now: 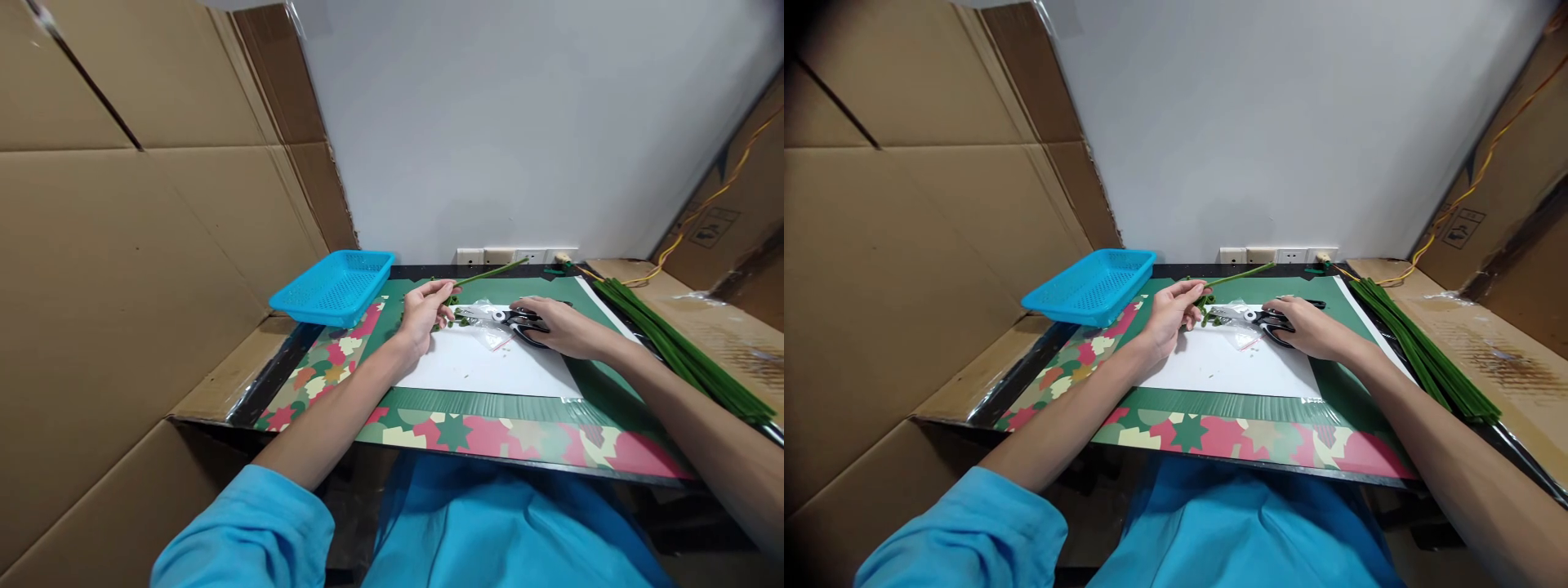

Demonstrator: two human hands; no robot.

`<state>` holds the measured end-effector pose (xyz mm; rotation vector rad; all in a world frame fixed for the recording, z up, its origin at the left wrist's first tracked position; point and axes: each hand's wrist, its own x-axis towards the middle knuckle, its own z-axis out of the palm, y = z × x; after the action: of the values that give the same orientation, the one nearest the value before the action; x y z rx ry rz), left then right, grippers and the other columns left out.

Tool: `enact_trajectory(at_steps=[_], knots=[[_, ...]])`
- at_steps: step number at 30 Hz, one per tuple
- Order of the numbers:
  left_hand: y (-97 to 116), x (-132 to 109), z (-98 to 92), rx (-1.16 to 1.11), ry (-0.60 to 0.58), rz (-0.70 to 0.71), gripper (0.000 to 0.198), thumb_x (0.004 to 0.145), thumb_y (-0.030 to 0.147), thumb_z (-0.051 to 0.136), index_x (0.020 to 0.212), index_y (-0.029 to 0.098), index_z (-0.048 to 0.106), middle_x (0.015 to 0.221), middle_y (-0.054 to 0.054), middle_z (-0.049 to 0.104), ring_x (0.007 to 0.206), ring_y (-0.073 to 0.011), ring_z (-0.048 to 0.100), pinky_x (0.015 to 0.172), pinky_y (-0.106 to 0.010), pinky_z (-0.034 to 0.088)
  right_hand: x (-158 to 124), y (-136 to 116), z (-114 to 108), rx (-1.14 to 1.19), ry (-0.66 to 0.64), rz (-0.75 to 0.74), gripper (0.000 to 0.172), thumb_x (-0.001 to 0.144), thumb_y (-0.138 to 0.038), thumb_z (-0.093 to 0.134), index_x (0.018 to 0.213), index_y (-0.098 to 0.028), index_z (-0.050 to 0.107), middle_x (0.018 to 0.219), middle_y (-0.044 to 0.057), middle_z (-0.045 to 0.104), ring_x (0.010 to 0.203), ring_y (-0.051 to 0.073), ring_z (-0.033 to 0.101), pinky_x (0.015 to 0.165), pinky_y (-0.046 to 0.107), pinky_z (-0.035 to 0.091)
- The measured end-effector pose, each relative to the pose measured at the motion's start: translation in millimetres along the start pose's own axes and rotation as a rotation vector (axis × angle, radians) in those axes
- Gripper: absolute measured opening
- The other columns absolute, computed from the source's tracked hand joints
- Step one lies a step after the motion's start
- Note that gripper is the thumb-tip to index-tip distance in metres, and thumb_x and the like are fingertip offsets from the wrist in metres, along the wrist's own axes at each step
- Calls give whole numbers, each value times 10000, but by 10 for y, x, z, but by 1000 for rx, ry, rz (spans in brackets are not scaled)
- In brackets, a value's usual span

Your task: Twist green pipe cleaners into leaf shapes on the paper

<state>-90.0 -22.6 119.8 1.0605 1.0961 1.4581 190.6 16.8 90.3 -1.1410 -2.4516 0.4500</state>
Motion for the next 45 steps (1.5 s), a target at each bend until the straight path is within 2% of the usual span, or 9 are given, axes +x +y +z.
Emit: enact_trajectory(at_steps=[9, 12, 15, 20, 28, 34, 39, 42, 45], knots=[[-41, -19, 8, 112, -88, 86, 353, 825, 394, 883, 1015, 127, 753, 1049, -141, 827, 464, -89, 657, 354, -195, 380, -33, -134, -103, 194, 96, -28, 340, 921, -416, 698, 1204, -243, 773, 1209, 115, 759, 1109, 317, 710, 949, 425, 553], [-70, -33, 20, 144, -149, 80, 388, 841, 432, 870, 1048, 123, 758, 1124, -171, 822, 485, -84, 669, 364, -187, 401, -25, -260, -115, 319, 179, -17, 394, 981, -563, 647, 1115, -216, 777, 1130, 120, 779, 1025, 295, 721, 852, 394, 570], [-104, -76, 62, 182, -267, 58, 425, 850, 456, 862, 1088, 116, 772, 1146, -192, 818, 500, -93, 681, 369, -185, 411, 0, -370, -65, 468, 260, -24, 495, 1010, -651, 587, 986, -192, 773, 1048, 121, 783, 944, 263, 732, 861, 385, 580], [-117, -182, 162, 243, -450, 22, 481, 858, 525, 839, 1062, 94, 774, 1089, -201, 826, 532, -138, 717, 390, -203, 437, 35, -473, 64, 681, 376, -50, 544, 982, -699, 622, 1095, -182, 748, 888, 78, 751, 849, 218, 724, 787, 339, 591], [-101, -222, 185, 311, -547, 22, 414, 849, 488, 845, 970, 100, 765, 963, -144, 830, 523, -112, 678, 404, -195, 400, 41, -532, 145, 759, 463, -14, 477, 958, -619, 693, 1116, -170, 711, 775, 37, 700, 659, 163, 649, 618, 290, 544], [-133, -229, 240, 289, -510, 71, 326, 864, 381, 796, 1043, 123, 710, 833, -70, 793, 462, -95, 626, 400, -200, 391, 24, -521, 200, 623, 491, 28, 409, 987, -504, 624, 1177, -148, 694, 792, 48, 702, 714, 192, 682, 669, 306, 522], [-126, -227, 269, 257, -427, 159, 270, 861, 328, 742, 1037, 151, 640, 731, 12, 706, 443, -76, 578, 404, -186, 371, 29, -528, 186, 430, 389, 2, 281, 937, -309, 560, 1080, -152, 745, 740, 44, 684, 675, 188, 603, 681, 305, 425], [-111, -227, 254, 253, -387, 191, 344, 858, 300, 726, 1147, 171, 591, 711, 51, 672, 429, -69, 548, 419, -184, 386, 37, -573, 172, 333, 311, -46, 219, 900, -254, 540, 910, -173, 744, 700, 48, 641, 687, 190, 511, 675, 301, 342], [-95, -229, 236, 261, -367, 215, 472, 862, 287, 723, 1286, 190, 539, 721, 72, 654, 428, -69, 537, 420, -181, 380, 42, -607, 154, 286, 247, -82, 238, 925, -252, 511, 883, -180, 734, 687, 47, 612, 710, 195, 470, 684, 301, 304]])
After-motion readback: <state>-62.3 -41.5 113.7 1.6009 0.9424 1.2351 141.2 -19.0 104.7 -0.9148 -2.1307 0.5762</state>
